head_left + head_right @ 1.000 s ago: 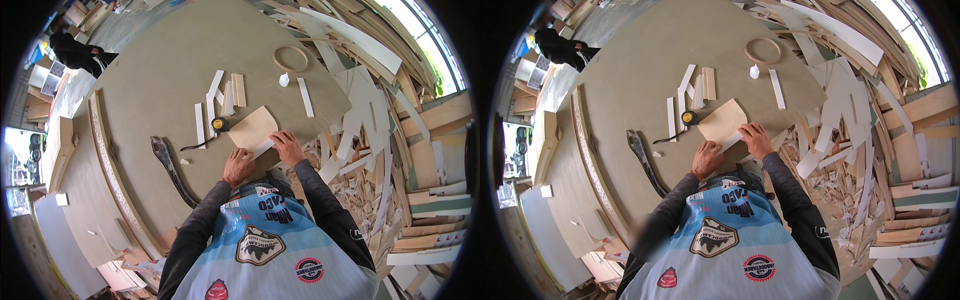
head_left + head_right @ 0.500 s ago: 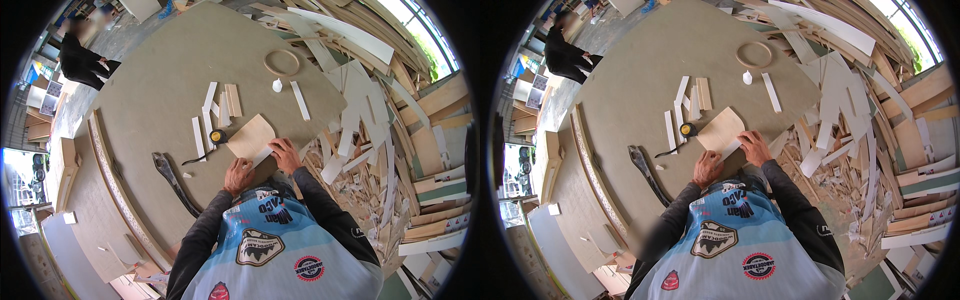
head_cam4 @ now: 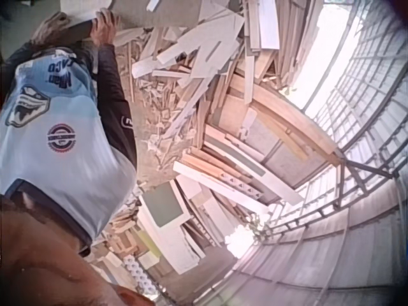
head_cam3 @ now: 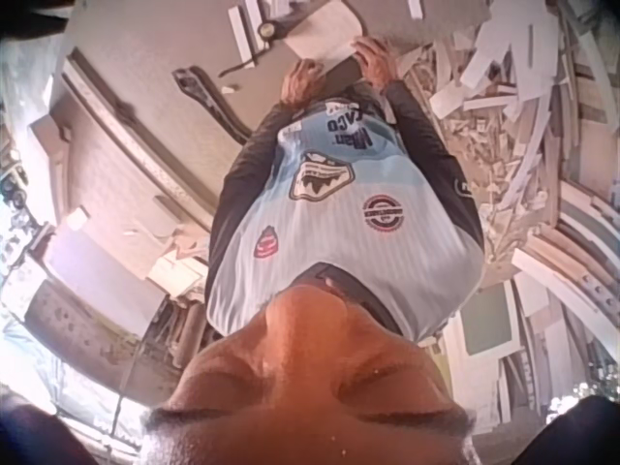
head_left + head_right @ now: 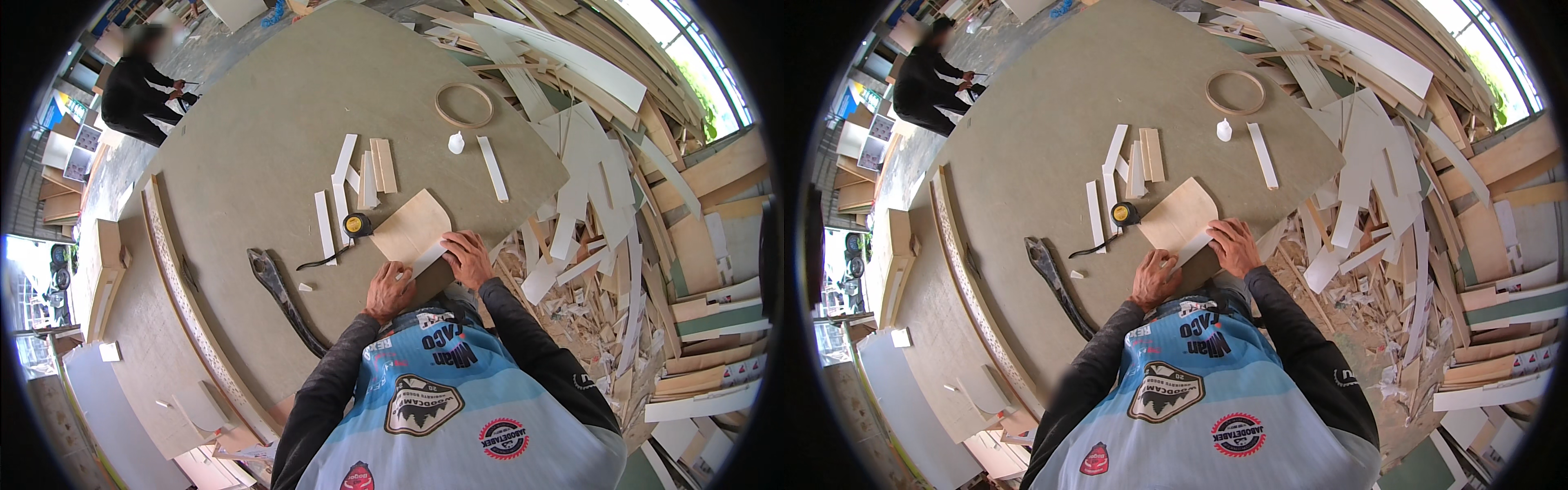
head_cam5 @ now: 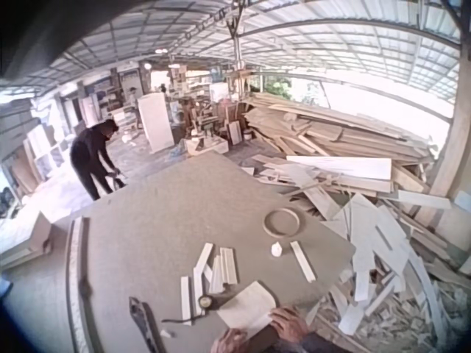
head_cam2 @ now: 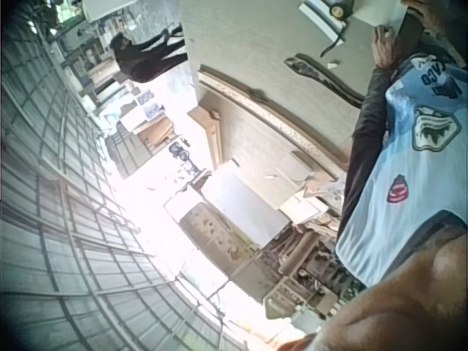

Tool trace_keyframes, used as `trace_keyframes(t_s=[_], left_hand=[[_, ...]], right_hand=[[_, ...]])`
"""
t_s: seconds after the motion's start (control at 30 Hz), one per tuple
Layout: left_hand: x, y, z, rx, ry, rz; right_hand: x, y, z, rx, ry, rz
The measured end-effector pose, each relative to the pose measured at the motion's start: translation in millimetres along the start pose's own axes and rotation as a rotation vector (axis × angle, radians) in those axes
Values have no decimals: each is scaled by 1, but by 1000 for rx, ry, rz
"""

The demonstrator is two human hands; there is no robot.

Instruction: The person cuts several small wooden strips from a sheet of wood using a blade and a straight edge, then applies glue from a bottle to the strips and arranges them on a larger rectangular piece of wood.

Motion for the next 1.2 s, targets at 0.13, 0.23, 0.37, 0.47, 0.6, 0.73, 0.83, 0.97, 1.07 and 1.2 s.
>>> trace_keyframes(t_s=[0.13, 0.23, 0.37, 0.47, 0.6, 0.73, 0.83, 0.97, 1.07, 1.2], left_hand=[[0, 1, -3, -33, 24, 8], [-1, -1, -7, -82, 46, -3], [-4, -6, -10, -151, 28, -115], [-6, -9, -8, -158, 16, -108], [-7, -7, -7, -121, 28, -107], [-5, -8, -7, -106, 34, -99], [-5, -8, -8, -96, 33, -103], [-8, -8, -18, -62, 53, -124], [-23, -16, -30, -38, 66, -181], [-43, -22, -48, -10, 75, -226]], right_hand=[[3, -1, -2, 34, -17, 5], [5, 1, -3, 71, -34, 18], [9, 9, -3, 143, -77, 54], [15, 16, -6, 208, -80, 91], [15, 33, -5, 408, -101, 327], [20, 36, -5, 427, -123, 299], [20, 40, 0, 464, -145, 328], [18, 36, 11, 562, -226, 361], [16, 26, 22, 674, -319, 385], [17, 16, 43, 847, -497, 490]])
Point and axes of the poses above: each hand's wrist, its own x-axis towards the middle knuckle, its own z-axis out of the palm, y = z × x, the point moved 7 cm from there along x, towards the middle knuckle, and after that the axes turned 10 degrees about y, right-handed, at the moved point
